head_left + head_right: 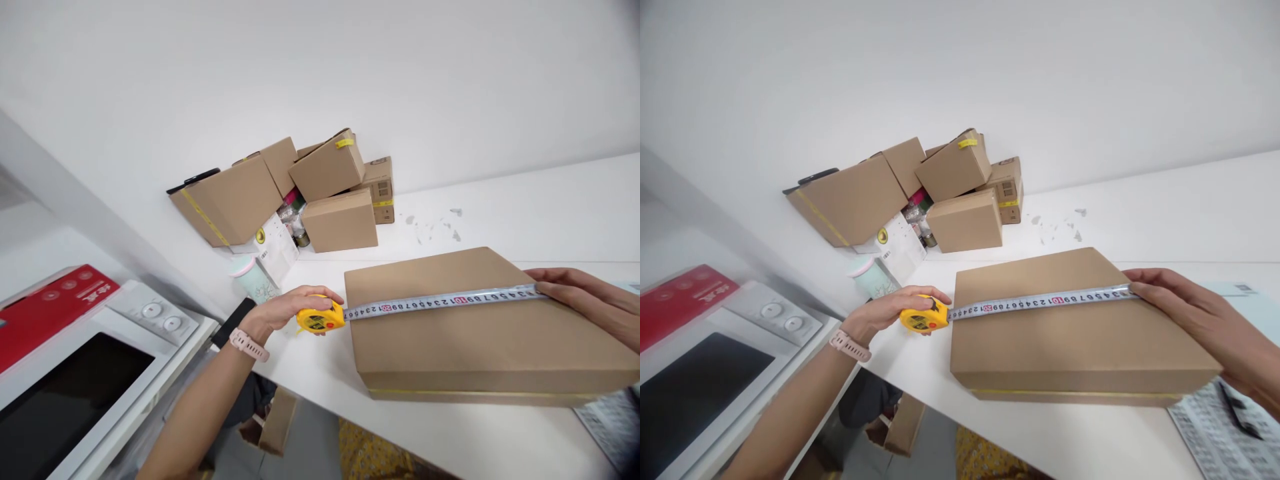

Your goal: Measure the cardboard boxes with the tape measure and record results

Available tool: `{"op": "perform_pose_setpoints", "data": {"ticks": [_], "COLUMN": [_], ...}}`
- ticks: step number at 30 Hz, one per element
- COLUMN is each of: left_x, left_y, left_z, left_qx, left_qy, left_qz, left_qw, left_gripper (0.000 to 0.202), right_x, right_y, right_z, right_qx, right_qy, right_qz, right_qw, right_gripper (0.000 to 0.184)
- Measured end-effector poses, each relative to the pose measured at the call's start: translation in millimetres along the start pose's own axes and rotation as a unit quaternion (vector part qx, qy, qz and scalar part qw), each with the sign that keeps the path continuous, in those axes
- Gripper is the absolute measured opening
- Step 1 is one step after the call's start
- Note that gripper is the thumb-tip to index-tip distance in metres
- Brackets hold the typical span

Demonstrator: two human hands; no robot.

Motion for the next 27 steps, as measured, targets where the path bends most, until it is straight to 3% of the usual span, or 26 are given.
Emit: {"op": "perform_pose_setpoints", "data": {"ticks": [5,8,18,27], "left_x": [1.0,5.0,17.2,13.1], "left_y": [5.5,8.2,23.4,26.6], "left_z": [22.1,27.9,-1.3,-4.2], "left_qx": [-0.061,-0.089,-0.141,-0.154], "left_qy": [-0.002,-0.005,-0.038,-0.029], "left_qz": [-0.004,-0.003,0.019,0.033], "left_qw": [0.998,0.996,0.989,0.987], "left_gripper": [0.045,0.042,0.044,0.047], "right_x": [-5.1,-6.5,-2.0,2.4], "right_y": [5.1,4.9,-2.0,-3.1], "right_z": [2.6,3.5,2.4,-0.9], "right_qx": [-0.004,-0.001,0.045,0.028], "right_qy": [0.024,0.032,0.016,-0.004], "right_qz": [0.010,0.002,-0.027,-0.028], "right_qw": [1.000,0.999,0.998,0.999], "right_gripper": [0.054,0.057,0.047,0.042]}}
Point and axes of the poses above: each hand's wrist, its own x-axis away from the middle knuckle, its own z-axis out of the back of the hand, y = z × x, the point moved 4 cm from there along -x, towards the middle knuckle, and after that the axes turned 9 degrees about -z, right-handed, at the moved point
